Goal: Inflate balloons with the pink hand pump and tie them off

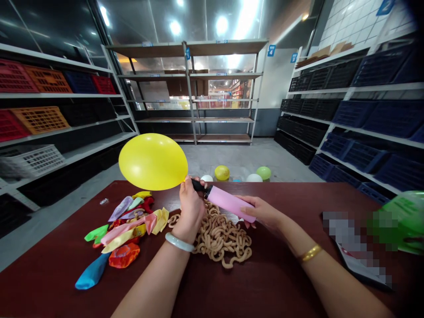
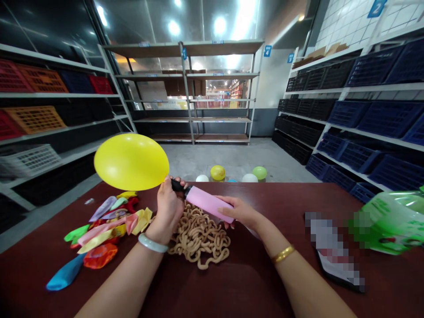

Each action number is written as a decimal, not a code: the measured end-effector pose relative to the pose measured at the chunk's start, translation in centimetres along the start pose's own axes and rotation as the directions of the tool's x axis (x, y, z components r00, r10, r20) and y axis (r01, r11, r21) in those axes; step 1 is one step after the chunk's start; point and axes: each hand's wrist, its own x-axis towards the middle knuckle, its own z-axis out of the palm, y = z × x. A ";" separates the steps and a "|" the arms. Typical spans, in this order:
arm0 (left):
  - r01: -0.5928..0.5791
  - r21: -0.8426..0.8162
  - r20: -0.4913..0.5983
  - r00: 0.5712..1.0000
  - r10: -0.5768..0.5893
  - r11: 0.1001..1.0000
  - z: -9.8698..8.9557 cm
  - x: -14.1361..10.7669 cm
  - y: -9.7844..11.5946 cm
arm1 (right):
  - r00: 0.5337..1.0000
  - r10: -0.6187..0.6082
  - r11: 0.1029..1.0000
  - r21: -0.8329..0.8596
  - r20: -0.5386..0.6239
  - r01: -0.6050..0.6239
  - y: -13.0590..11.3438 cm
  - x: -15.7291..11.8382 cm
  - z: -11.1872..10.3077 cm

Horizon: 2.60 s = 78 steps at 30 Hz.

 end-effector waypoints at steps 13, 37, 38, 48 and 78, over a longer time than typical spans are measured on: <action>-0.137 0.003 -0.123 0.983 0.136 0.991 -2.9 5.2 6.1 | 0.995 0.028 0.999 0.014 0.091 -0.029 0.1 -1.5 -3.6; 0.030 -0.010 0.010 1.000 -0.030 0.999 0.5 -1.2 -0.8 | 0.988 -0.007 0.995 -0.093 0.151 0.021 -1.5 -0.9 -1.7; 0.040 -0.004 0.007 0.999 -0.040 0.999 0.5 -1.3 -0.9 | 0.989 -0.028 0.988 -0.147 0.144 0.049 -1.6 -0.9 -1.6; 0.106 0.151 -0.018 0.994 -0.105 0.983 -0.1 -1.2 -1.4 | 0.999 -0.035 0.831 -0.556 -0.022 0.017 -1.3 0.0 -0.6; 0.034 0.106 0.086 0.995 -0.043 0.994 -2.1 2.2 0.0 | 0.987 0.139 0.773 -0.632 0.081 -0.057 -2.7 -1.6 -2.1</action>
